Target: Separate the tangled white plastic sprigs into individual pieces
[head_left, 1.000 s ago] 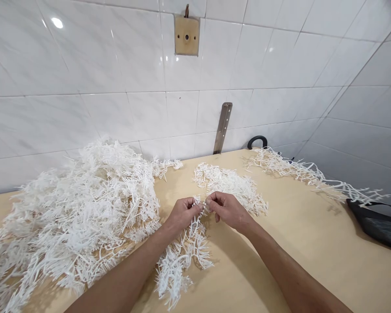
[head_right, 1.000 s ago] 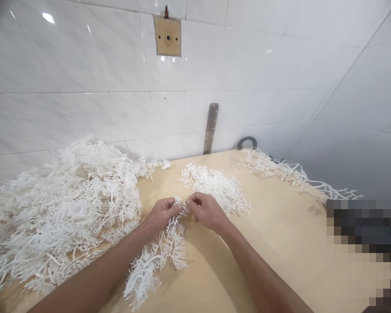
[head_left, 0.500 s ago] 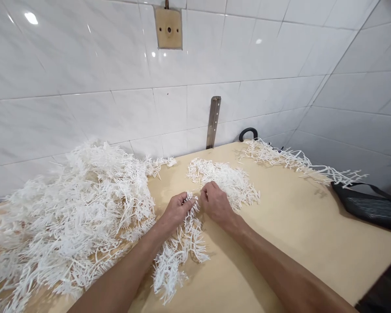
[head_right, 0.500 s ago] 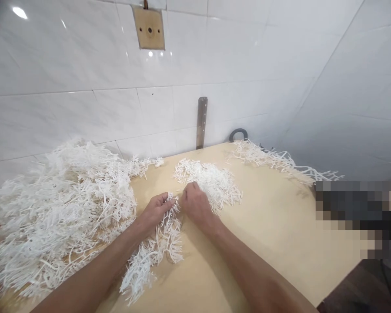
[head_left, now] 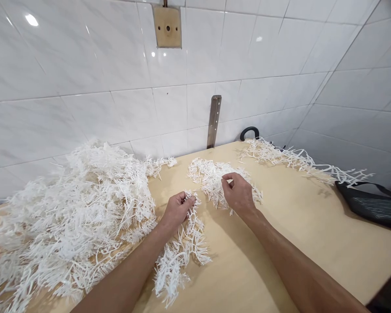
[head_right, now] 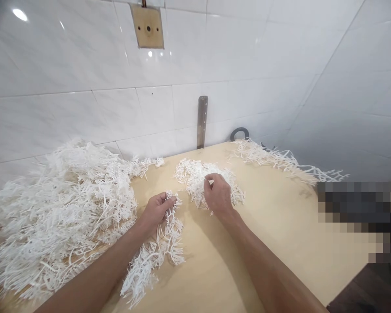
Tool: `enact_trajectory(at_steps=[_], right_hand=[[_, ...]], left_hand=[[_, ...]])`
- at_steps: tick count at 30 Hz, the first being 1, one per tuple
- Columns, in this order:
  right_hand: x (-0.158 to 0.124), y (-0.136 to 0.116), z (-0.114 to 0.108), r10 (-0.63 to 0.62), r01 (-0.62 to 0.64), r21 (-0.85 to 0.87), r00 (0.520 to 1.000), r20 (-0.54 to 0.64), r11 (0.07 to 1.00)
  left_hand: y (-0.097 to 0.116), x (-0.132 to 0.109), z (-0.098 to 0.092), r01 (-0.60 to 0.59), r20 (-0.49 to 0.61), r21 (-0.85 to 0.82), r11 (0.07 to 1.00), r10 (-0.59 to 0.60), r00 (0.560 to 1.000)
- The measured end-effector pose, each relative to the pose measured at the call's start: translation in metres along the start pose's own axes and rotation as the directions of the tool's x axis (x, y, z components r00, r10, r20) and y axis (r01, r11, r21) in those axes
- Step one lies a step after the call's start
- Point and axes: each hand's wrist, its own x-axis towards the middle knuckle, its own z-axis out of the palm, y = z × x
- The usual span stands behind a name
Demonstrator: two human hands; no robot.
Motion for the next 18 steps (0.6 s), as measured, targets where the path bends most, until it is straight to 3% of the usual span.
enact_trajectory(at_steps=[4, 7, 13, 18], right_hand=[[-0.003, -0.008, -0.002, -0.044, 0.042, 0.057, 0.999, 0.026, 0.997], [-0.01, -0.017, 0.001, -0.078, 0.054, 0.157, 0.986, 0.149, 0.986], [-0.02, -0.036, 0.002, -0.145, 0.026, 0.266, 0.887, 0.438, 0.964], [-0.022, -0.037, 0.003, -0.119, -0.022, 0.279, 0.871, 0.476, 0.96]], left_hand=[[0.002, -0.002, 0.0, -0.008, 0.002, 0.043, 0.999, 0.007, 1.0], [0.004, -0.002, 0.0, -0.024, 0.008, 0.055, 0.998, 0.023, 1.0], [0.006, -0.003, 0.001, -0.023, 0.029, 0.026, 0.999, 0.022, 0.999], [0.004, -0.003, 0.001, -0.03, 0.048, 0.028, 0.999, 0.029, 0.998]])
